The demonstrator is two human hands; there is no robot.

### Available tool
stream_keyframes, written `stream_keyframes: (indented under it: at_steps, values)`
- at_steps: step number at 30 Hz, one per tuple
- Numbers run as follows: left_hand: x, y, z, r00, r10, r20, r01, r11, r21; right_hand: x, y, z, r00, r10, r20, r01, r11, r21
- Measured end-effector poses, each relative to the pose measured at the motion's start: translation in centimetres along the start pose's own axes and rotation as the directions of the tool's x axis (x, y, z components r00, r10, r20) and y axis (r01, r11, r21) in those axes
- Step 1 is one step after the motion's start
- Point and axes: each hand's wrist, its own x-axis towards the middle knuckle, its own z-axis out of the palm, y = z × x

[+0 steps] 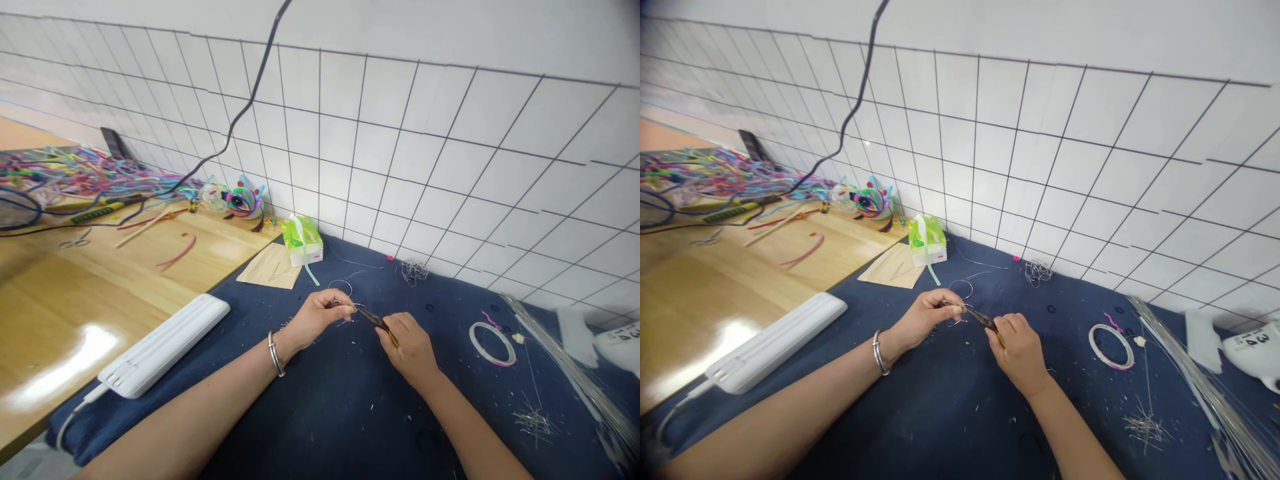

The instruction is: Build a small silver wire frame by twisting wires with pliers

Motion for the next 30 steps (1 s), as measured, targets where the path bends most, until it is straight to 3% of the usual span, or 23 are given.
stream_keyframes:
  at_steps: [12,18,24,30]
  values:
    - [0.1,0.0,0.1,1.000,-0.016,-0.008,0.015,0.999,-0.028,-0.2,0.2,0.3,0.998,0.045,0.036,-0.046,0.998,0.031]
    - [0.5,-0.9,-0.1,0.989,-0.110,-0.098,0.096,0.986,-0.137,-0.2,2.2,1.1,0.984,0.175,0.020,-0.175,0.985,0.001]
    - [0.4,-1.2,0.0,0.988,-0.147,-0.054,0.135,0.974,-0.181,-0.4,3.6,1.9,0.965,0.241,0.106,-0.235,0.970,-0.062]
    - [0.3,-0.7,0.3,0.989,-0.137,-0.050,0.125,0.975,-0.184,-0.3,2.6,1.0,0.973,0.212,0.087,-0.222,0.967,0.125]
